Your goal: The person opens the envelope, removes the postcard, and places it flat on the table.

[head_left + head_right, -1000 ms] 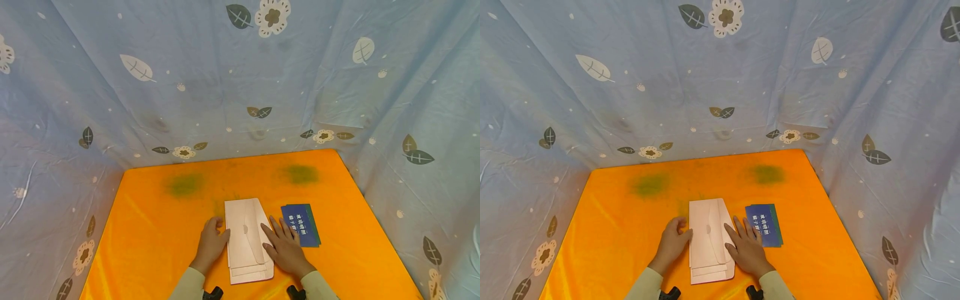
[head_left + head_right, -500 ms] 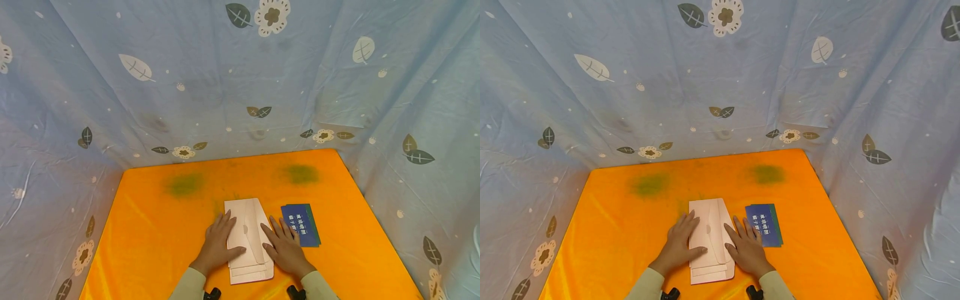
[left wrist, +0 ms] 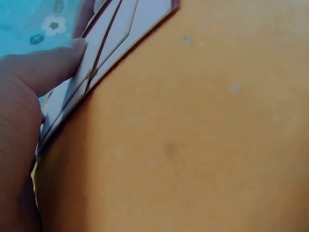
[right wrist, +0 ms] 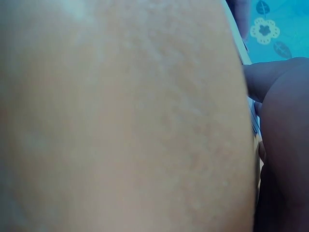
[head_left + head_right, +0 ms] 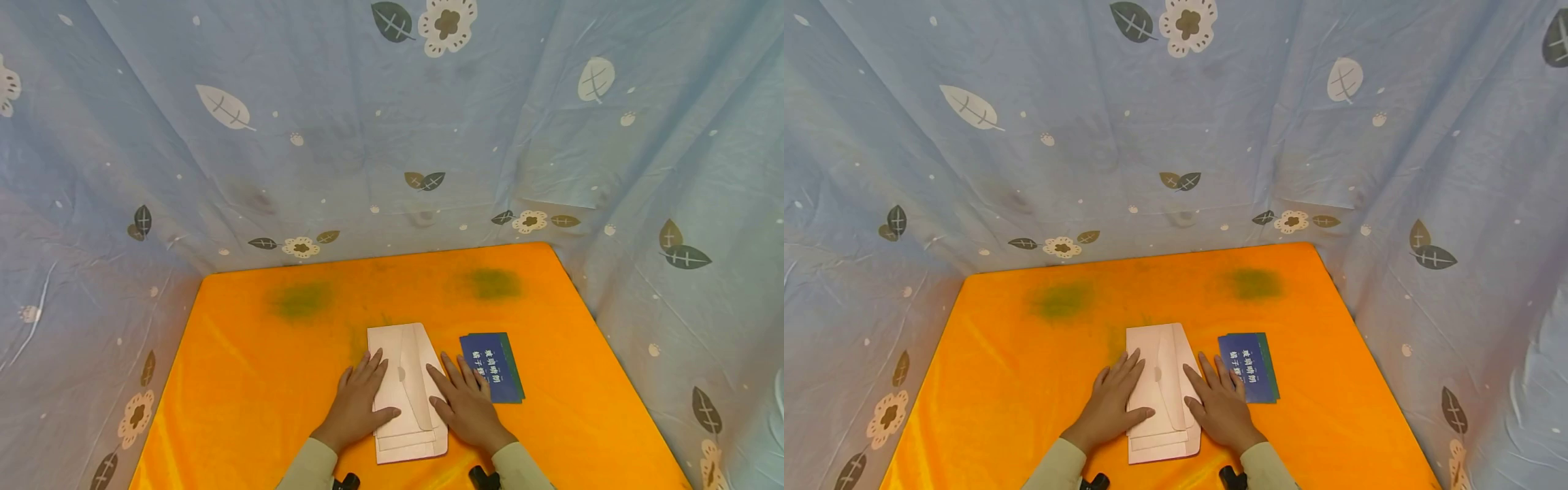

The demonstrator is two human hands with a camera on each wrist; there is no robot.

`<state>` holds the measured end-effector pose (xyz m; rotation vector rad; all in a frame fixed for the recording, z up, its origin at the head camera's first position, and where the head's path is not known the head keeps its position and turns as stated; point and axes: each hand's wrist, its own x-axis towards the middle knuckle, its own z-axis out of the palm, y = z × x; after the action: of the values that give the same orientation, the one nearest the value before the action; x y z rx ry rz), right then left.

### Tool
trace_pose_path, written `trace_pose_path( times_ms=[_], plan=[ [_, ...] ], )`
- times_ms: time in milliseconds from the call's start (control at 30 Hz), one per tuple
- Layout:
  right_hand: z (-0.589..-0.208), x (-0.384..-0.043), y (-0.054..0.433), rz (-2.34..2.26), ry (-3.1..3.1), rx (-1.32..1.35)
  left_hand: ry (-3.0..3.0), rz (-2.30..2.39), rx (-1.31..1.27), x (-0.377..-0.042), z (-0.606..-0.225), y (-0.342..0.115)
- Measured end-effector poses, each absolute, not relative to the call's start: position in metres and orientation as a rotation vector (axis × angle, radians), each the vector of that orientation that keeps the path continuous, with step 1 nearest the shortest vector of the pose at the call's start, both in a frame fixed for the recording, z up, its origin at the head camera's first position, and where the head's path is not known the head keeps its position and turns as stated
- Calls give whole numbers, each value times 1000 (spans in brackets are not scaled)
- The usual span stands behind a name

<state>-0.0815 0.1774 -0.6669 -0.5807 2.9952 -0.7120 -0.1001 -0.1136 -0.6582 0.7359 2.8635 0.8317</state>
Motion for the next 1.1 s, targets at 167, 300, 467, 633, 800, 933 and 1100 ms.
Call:
trace_pose_path(
  times_ms=[167, 300, 467, 633, 800, 933, 1100],
  plan=[
    [-667, -82, 178, -692, 2995, -577, 2843, 790, 754, -99, -656, -113],
    [-667, -82, 177, -690, 2988, -570, 2850, 772, 759, -100, -658, -113],
    [-667, -82, 176, -697, 2985, -564, 2859, 734, 770, -101, -662, -115],
    [-667, -82, 175, -712, 2976, -563, 2866, 721, 770, -100, -664, -116],
    [-667, -81, 176, -724, 2976, -557, 2875, 728, 790, -100, -668, -116],
    [-669, -82, 177, -733, 2980, -557, 2886, 738, 805, -100, -669, -116],
    [-667, -81, 177, -784, 2957, -551, 2889, 727, 800, -99, -665, -115]
  ],
)
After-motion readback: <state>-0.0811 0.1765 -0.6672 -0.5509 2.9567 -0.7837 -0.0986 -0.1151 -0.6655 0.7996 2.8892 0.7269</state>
